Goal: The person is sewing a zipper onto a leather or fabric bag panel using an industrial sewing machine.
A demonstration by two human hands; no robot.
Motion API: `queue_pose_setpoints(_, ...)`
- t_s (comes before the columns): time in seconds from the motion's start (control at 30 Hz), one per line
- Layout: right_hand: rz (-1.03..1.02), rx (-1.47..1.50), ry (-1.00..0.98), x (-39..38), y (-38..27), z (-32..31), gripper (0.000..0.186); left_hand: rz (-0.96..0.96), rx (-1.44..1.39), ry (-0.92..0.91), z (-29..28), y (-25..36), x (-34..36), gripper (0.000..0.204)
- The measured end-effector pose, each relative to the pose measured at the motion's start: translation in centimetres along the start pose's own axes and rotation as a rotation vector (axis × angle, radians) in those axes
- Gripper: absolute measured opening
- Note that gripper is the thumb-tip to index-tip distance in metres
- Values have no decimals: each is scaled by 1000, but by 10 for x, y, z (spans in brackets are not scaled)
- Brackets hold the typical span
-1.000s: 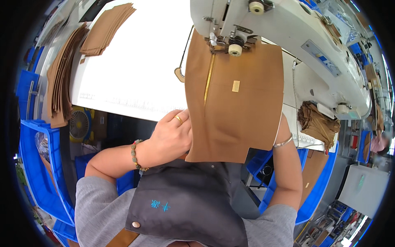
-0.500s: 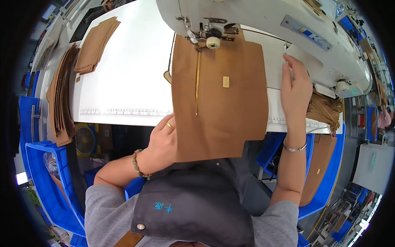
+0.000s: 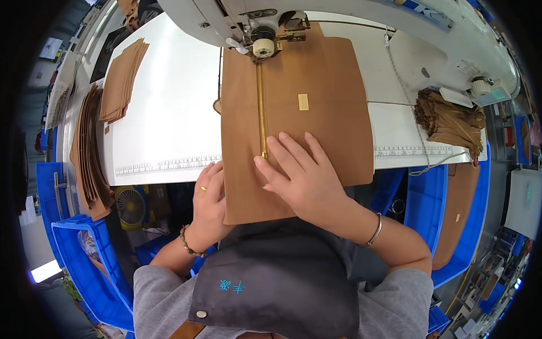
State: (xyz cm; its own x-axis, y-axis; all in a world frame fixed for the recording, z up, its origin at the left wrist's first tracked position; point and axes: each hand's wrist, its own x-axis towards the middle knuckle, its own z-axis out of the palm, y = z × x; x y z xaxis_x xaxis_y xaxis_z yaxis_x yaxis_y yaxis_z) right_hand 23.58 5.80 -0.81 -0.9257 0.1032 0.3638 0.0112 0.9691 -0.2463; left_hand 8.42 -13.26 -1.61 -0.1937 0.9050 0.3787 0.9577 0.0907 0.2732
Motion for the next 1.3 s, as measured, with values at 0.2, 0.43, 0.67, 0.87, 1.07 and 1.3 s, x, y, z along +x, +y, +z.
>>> queue_pose_setpoints(0.2, -14, 23, -13, -3, 0, 2, 49, -176, -106, 146, -22, -32, 28, 29)
queue_pose_setpoints(0.43, -48, 56, -45, 3, 4, -6, 46, -9, -76, -132, -1, -34, 84, 57)
queue_pose_setpoints(0.67, -22, 208, -73, 32, 40, -21, 44, 43, -47, -224, -4, -40, 88, 78)
queue_pose_setpoints(0.87, -28, 41, -40, 53, 50, -9, 66, -1, -176, -183, 0, -43, 89, 84)
queue_pose_setpoints(1.07, -46, -3, -102, 54, 52, -13, 73, 37, -119, -209, -2, -40, 92, 87)
queue_pose_setpoints(1.3, -72, -36, -152, 54, 54, -16, 78, 78, -21, -249, -8, -38, 97, 84)
